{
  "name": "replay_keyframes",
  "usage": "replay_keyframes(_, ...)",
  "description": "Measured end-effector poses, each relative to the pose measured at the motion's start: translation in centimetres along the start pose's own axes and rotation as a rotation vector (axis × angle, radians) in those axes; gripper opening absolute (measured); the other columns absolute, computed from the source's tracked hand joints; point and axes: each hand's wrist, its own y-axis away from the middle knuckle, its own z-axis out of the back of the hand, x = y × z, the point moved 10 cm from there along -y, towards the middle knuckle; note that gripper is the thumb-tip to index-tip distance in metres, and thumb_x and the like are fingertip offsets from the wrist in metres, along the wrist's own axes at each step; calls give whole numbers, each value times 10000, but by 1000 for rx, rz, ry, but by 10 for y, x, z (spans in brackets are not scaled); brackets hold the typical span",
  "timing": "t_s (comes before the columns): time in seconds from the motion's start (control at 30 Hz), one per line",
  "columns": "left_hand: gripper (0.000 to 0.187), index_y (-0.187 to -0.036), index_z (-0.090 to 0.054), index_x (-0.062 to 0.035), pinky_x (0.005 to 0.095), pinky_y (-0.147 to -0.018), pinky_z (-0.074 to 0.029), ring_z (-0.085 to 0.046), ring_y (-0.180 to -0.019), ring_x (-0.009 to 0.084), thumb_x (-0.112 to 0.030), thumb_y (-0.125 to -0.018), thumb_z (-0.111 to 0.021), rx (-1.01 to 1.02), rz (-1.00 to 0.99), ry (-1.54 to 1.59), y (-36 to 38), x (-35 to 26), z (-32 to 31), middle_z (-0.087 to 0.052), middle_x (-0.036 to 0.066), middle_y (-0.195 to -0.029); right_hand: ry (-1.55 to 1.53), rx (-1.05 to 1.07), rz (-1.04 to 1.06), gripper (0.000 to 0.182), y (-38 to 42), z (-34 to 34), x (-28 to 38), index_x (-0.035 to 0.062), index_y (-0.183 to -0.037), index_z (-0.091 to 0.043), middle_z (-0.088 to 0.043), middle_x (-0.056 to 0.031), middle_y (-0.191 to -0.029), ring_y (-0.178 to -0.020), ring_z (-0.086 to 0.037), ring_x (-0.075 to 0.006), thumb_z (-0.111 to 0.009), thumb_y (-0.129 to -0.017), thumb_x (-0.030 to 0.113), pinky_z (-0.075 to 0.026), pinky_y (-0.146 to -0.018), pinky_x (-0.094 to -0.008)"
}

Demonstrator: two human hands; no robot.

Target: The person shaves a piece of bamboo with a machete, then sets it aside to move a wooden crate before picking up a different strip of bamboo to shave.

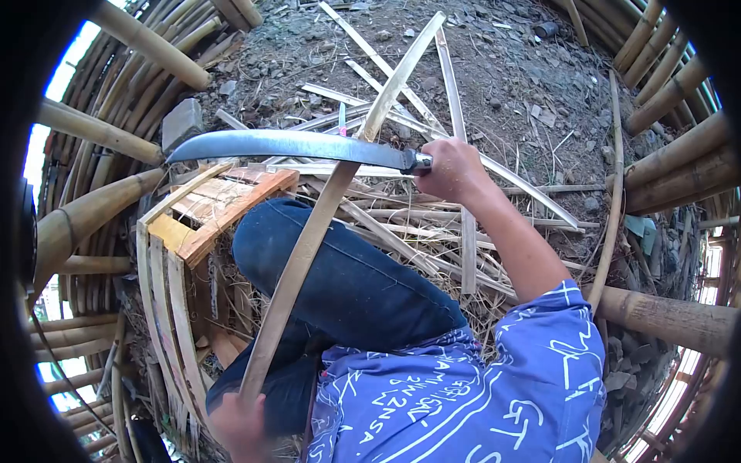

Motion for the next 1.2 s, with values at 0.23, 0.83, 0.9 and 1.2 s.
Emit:
replay_keyframes(0.23, 473, -663, -498, -23, 414, -458, -360, -492, -477, 350, -406, -732, -767, 19, 15, -137, 29, 38, 7, -444, 149, -532, -380, -86, -233, 185, -11, 1, -75, 8, -663, -594, -575, -107, -555, -533, -574, -197, -630, -683, 189, -442, -533, -364)
replay_keyframes(0.83, 342, -679, -526, -35, 410, -429, -309, -452, -452, 314, -232, -666, -805, -47, -190, -218, 41, 23, 45, -432, 104, -544, -168, 242, -33, 168, 16, -29, 48, 9, -696, -661, -631, -223, -682, -681, -640, -383, -601, -683, 165, -519, -680, -436)
replay_keyframes(0.9, 394, -727, -540, -21, 419, -447, -337, -465, -464, 328, -302, -681, -812, -1, -163, -222, 41, 23, 39, -454, 114, -558, -164, 211, -16, 168, 14, -33, 47, 10, -690, -661, -632, -221, -680, -678, -639, -383, -603, -686, 168, -517, -678, -435)
replay_keyframes(1.2, 333, -709, -552, 3, 426, -440, -295, -450, -479, 343, -256, -710, -760, -17, -164, -274, 54, 35, 49, -439, 135, -566, -101, -11, -201, 227, -22, -47, -30, -19, -675, -652, -650, -211, -662, -663, -672, -318, -634, -709, 205, -517, -630, -404)
